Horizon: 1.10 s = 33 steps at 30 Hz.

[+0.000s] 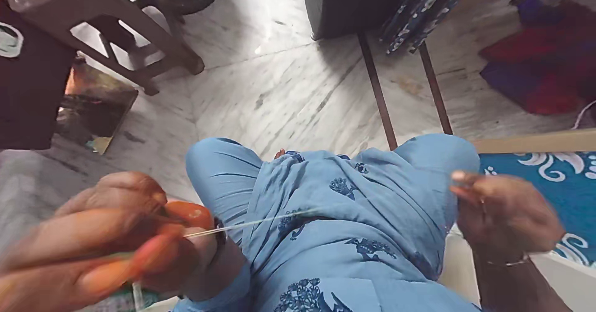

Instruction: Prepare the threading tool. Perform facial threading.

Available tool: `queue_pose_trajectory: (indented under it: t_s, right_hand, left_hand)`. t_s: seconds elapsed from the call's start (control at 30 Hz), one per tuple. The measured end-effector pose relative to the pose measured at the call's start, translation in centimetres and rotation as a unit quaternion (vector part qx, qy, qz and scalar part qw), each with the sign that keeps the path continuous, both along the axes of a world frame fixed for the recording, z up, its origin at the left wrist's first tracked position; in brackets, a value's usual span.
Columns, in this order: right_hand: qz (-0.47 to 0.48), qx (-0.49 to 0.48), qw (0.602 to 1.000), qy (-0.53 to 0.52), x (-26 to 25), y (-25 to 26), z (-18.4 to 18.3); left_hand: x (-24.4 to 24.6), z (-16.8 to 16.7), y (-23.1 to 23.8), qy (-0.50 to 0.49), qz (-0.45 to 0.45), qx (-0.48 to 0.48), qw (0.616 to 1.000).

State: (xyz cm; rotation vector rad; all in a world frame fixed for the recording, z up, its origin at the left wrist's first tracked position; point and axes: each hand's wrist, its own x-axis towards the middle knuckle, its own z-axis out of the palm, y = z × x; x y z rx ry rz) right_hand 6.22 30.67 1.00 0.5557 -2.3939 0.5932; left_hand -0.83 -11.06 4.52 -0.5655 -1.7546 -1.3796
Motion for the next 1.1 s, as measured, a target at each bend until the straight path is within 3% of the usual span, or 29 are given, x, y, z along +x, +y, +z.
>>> queue_pose_trajectory:
  t_s: [0.13,0.23,0.5,0.77,0.97,1.1]
  right_hand:
    - [-0.102,0.017,0.995,-0.001,-1.6,2.1,0.9]
    - [-0.123,0.018,0.992,0.034,-1.9,2.7,1.1]
    - [-0.131,0.122,0.983,0.030,-2.3,3.9,1.6]
    - [-0.142,0.141,0.979,0.026,-2.3,4.1,1.7]
    - [-0.148,0.122,0.981,0.022,-2.7,3.7,1.1]
    - [-0.137,0.109,0.984,-0.045,-4.2,2.4,-1.8]
  left_hand:
    - [-1.3,0.7,0.5,-0.043,-0.182,-0.102,0.977]
    - [-1.5,0.0,1.1,-0.047,-0.209,-0.096,0.972]
    - [-1.5,-0.2,2.3,-0.074,-0.196,-0.063,0.976]
    - [-1.3,-1.2,1.8,-0.113,-0.141,-0.032,0.983]
    - [-3.0,-3.8,0.8,-0.192,-0.087,-0.086,0.974]
    - [-5.1,-9.2,0.8,-0.333,-0.015,-0.084,0.939]
